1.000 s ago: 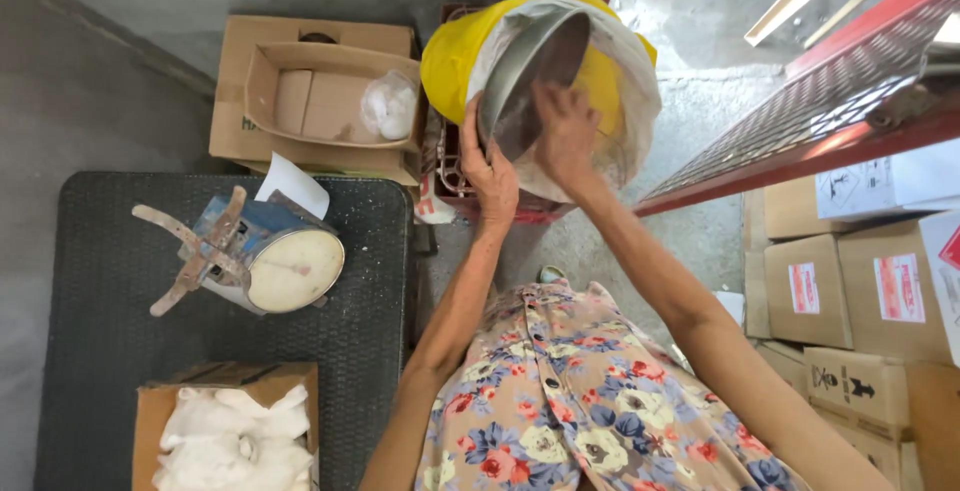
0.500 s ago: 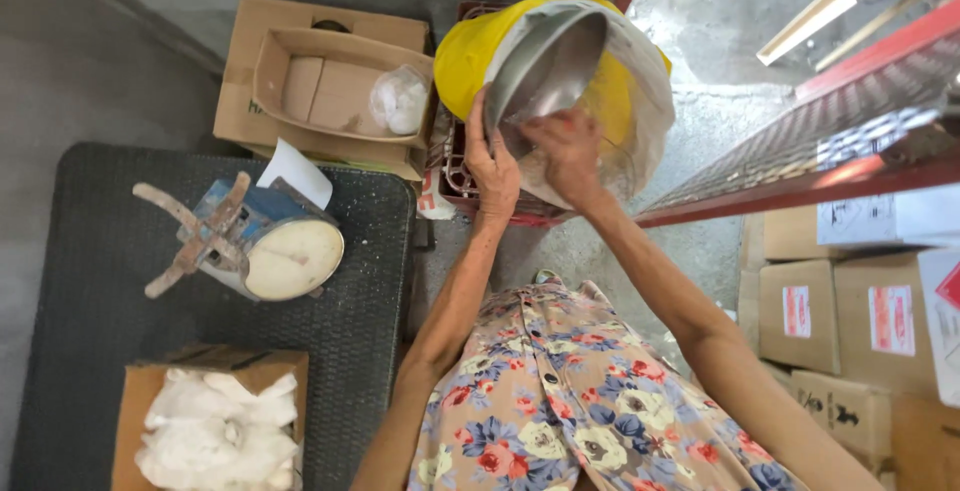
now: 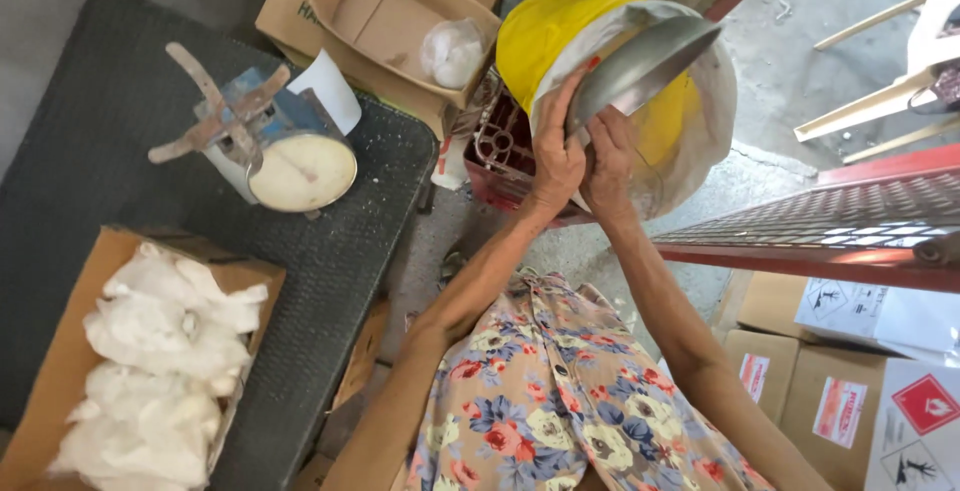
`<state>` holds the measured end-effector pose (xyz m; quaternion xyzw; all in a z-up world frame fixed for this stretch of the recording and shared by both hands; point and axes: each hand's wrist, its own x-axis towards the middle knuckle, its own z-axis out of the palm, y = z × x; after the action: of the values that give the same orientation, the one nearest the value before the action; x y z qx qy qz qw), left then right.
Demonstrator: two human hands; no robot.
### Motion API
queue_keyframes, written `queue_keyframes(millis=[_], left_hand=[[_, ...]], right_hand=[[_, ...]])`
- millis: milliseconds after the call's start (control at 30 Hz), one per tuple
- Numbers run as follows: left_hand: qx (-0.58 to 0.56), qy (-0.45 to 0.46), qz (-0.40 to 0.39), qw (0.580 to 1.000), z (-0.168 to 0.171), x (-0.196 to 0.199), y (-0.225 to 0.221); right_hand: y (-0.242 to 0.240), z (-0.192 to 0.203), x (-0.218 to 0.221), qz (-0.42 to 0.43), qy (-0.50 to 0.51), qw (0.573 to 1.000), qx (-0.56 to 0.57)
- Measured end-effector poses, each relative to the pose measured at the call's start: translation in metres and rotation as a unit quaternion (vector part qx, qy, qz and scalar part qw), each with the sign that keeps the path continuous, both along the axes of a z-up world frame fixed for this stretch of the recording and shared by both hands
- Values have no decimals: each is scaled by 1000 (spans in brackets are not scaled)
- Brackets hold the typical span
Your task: Scooping powder from a large sack, weighing it on a scale, and sealing it into smaller plastic bags.
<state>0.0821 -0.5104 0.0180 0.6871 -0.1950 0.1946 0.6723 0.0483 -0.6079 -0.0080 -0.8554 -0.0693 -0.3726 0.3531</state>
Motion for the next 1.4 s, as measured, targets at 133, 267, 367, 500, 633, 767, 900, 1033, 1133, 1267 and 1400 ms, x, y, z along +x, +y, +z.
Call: queue_keyframes(millis=[133,267,367,500,633,767,900,1033,1133,1267,1400], left_hand=[[-12,8,21,1000,-6,0,-3],[-12,-18,37,999,-6,-11,-6],[-9,-9,34,999,4,-24,-12],[-13,-1,41,999,3,-28,-8],[34,-69,38,996,20,-32,7],[77,-196,29,977,36,-36,30],[181,-215,8,960,-13,-30,29],[172,-161,-6,972,21,-28,63],[4,-74,35,997,41,-18,103],[-235,191,242,922,62,1,209],[-464,324,277,776,66,12,306]], right_hand=[[-13,10,-8,-33,22,987,-156],[-30,-9,-2,-76,41,992,-93],[-26,-21,-10,85,56,995,-8],[-36,-40,-14,98,70,992,-39],[-83,-67,2,96,57,993,47],[-99,-89,12,74,103,980,154],[-99,-99,20,47,145,953,261],[-96,-106,15,5,189,911,367],[-111,-140,9,-42,217,867,447],[-109,-159,15,-24,168,882,440],[-48,-68,11,-59,255,923,283]])
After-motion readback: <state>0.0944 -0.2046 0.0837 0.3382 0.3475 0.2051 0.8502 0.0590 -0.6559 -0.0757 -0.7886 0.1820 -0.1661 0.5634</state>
